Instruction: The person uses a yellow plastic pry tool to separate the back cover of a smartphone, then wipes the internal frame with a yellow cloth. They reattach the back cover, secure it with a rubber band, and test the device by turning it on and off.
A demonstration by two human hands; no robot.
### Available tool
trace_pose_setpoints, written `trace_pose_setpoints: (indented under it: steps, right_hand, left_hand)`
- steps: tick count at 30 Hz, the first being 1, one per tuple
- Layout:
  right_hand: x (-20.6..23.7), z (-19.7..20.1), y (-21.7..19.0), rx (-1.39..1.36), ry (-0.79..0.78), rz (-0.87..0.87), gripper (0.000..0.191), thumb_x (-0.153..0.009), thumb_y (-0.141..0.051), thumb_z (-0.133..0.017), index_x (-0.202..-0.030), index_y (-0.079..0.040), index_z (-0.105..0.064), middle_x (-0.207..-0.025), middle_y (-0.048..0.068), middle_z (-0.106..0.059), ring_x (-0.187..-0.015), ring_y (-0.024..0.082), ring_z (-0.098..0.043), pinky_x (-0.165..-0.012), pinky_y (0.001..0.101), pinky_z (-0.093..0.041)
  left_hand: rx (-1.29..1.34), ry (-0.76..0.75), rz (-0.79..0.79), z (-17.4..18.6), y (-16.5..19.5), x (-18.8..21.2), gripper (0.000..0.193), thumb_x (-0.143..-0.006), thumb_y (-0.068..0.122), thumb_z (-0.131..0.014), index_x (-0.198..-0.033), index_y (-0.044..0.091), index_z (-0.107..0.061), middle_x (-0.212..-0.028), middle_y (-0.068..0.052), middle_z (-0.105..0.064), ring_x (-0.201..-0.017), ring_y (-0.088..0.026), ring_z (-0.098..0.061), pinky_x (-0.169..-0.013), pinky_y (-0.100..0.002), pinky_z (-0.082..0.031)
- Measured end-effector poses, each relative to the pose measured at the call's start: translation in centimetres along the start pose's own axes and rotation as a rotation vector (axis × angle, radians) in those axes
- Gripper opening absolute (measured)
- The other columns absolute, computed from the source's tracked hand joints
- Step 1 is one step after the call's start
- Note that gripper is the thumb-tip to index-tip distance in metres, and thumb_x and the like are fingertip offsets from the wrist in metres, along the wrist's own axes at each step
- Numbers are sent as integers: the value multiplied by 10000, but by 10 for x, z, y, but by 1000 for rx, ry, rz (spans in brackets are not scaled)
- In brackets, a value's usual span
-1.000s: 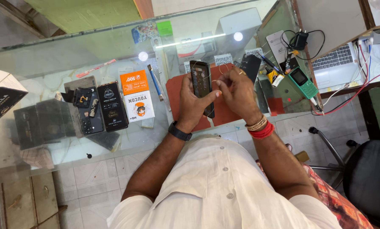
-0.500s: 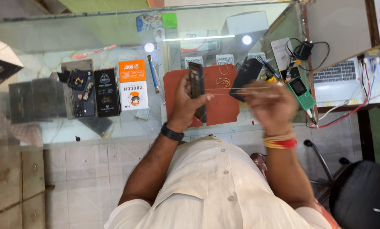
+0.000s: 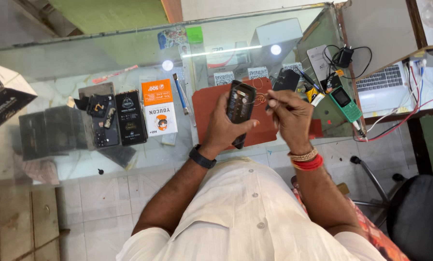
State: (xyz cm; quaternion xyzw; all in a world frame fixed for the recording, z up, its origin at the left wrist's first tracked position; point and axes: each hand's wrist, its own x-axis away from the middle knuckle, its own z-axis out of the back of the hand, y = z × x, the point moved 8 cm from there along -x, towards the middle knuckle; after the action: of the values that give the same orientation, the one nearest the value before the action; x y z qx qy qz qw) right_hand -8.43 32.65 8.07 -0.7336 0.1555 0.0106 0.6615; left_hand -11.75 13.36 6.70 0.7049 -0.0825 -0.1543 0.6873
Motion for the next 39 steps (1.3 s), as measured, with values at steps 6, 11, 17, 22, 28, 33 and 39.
trace_pose_setpoints:
  steps: [6,11,17,22,28,33,39]
  right_hand:
    - [-1,-55,-31,292,-213,51,924,-677,-310,-966,-1421,12,-524,-1323,131,-645,-1181,208,-671,-993,330,-586]
    - [-1,-79,-25,622,-265,88,968,-602,-403,-987,-1350,31,-554,-1223,176,-666,-1137,265,-689,-964,363,-557]
    - [-4,-68,21,599,-298,-214,514,-852,-206,-802,-1257,20,-583,-1094,120,-636,-982,203,-614,-907,330,-521]
    - [15,-68,46,-38,-321,-311,606,-871,-15,-525,-1467,21,-424,-1289,53,-548,-1200,126,-519,-1077,300,-451]
    - [16,-61,56,6,-247,-292,608,-885,-9,-514,-1482,18,-400,-1292,60,-533,-1197,119,-530,-1073,301,-455]
    - [13,-67,38,-12,-254,-270,518,-883,2,-552,-1384,-1,-422,-1175,69,-532,-1038,88,-537,-876,265,-495]
    - [15,-78,10,392,-155,-104,410,-905,-20,-612,-1256,-11,-400,-856,25,-583,-733,43,-501,-611,239,-438]
  left_hand:
    - [-322,31,-16,30,11,-1,808,-676,294,-951,-1298,27,-510,-1104,-131,-695,-961,-243,-732,-812,-394,-585]
    - [-537,-51,-203,24,22,5,787,-730,213,-915,-1366,21,-494,-1186,-185,-674,-1041,-364,-693,-820,-451,-566]
    - [-232,-81,-84,31,20,-5,816,-636,178,-870,-1352,35,-506,-1104,-124,-701,-970,-252,-733,-833,-383,-594]
    - [-68,-116,-63,19,14,-7,757,-669,155,-868,-1334,36,-528,-1086,-80,-682,-957,-161,-691,-841,-332,-588]
    - [58,-138,-31,10,-3,-9,790,-694,128,-875,-1376,33,-487,-1134,-56,-646,-1012,-127,-641,-894,-309,-566]
    - [551,-344,15,-4,-12,-5,829,-814,176,-854,-1487,59,-385,-1305,-49,-570,-1219,-125,-577,-1070,-291,-499]
    - [769,-258,160,-17,-41,-10,585,-987,348,-715,-1392,-6,-484,-1199,-76,-585,-1093,-137,-613,-953,-307,-565]
